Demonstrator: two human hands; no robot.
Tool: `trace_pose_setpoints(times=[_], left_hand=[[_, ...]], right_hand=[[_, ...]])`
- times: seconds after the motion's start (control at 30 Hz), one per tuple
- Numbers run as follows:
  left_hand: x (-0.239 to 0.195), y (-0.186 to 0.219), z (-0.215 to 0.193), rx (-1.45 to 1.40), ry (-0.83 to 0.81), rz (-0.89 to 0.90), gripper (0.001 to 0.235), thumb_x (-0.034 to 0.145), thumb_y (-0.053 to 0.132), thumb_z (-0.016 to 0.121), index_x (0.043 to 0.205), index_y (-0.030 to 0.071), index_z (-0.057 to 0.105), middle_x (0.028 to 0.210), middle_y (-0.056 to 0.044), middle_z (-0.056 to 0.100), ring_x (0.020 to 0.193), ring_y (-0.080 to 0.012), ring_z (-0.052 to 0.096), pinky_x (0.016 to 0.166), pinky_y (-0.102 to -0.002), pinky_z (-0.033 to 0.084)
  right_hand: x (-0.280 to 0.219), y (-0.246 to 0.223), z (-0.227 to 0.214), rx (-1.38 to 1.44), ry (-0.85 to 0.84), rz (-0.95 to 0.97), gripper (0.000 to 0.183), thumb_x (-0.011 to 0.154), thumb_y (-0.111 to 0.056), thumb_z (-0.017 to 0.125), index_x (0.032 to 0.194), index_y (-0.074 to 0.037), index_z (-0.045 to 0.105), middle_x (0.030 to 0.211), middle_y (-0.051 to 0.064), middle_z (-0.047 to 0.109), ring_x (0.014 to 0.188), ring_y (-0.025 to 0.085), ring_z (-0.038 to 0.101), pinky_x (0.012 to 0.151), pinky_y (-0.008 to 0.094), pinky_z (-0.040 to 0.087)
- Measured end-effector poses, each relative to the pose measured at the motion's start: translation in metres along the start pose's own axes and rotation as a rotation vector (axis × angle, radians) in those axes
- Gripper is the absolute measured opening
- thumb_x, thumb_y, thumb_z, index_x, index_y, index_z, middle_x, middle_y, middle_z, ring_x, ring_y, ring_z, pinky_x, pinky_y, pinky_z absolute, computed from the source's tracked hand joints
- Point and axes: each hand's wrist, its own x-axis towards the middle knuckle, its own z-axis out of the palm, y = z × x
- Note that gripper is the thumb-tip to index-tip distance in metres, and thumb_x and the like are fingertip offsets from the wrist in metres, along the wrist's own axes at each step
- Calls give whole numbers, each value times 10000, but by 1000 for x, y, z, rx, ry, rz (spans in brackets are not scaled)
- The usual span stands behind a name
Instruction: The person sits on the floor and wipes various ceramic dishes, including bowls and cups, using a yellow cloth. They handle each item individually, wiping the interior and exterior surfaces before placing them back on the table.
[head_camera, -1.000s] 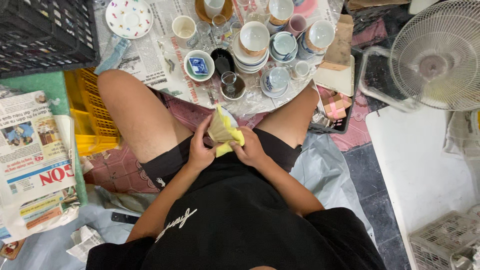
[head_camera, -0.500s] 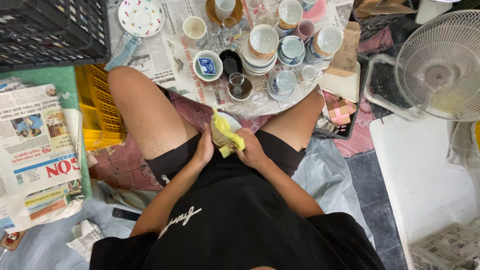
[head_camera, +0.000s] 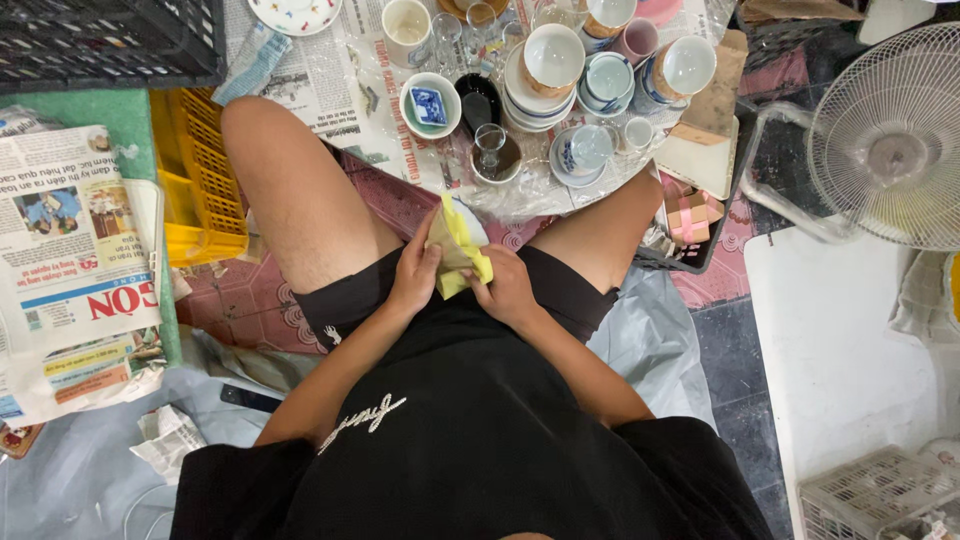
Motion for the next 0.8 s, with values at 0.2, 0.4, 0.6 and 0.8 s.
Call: trace_pose_setpoints(times=[0.2,0.4,0.6,0.8], left_hand=[[3,32,6,232,-18,127,877,958,395,722,1622,-4,310,1536,-166,491,1423,-234,500,1209,-360,398],[-2,8,2,17,6,155,876,1030,624,532,1585,-16,310,1591,-183,435,1478,-265,447,1247,-397,358],[-12,-29,-13,-392,155,-99,869,1063,705,295,1545,-12,380,1515,-191,505,1408,-273,503,1220,-397,385],[-12,-26,-20,-823,200,-219,866,1004,707,347,1590,71,309,1583,-125,440,1454,-291,455,1228,-474,364]], right_hand=[[-8,10,2,39,53,-31,182,878,-76,766,1033,-17,688,944,161,675,907,378,667,855,455,551],[-1,-1,-4,-33,-106,-194,439,848,-241,780,1211,-34,646,1278,144,650,1229,324,611,1132,572,347],[14,-10,-10,-236,-208,-296,402,916,-217,735,1314,-189,690,1332,-25,679,1337,181,600,1236,516,156],[1,16,-26,-221,40,-237,382,983,-178,675,1358,-121,636,1390,128,641,1391,323,531,1182,466,342]])
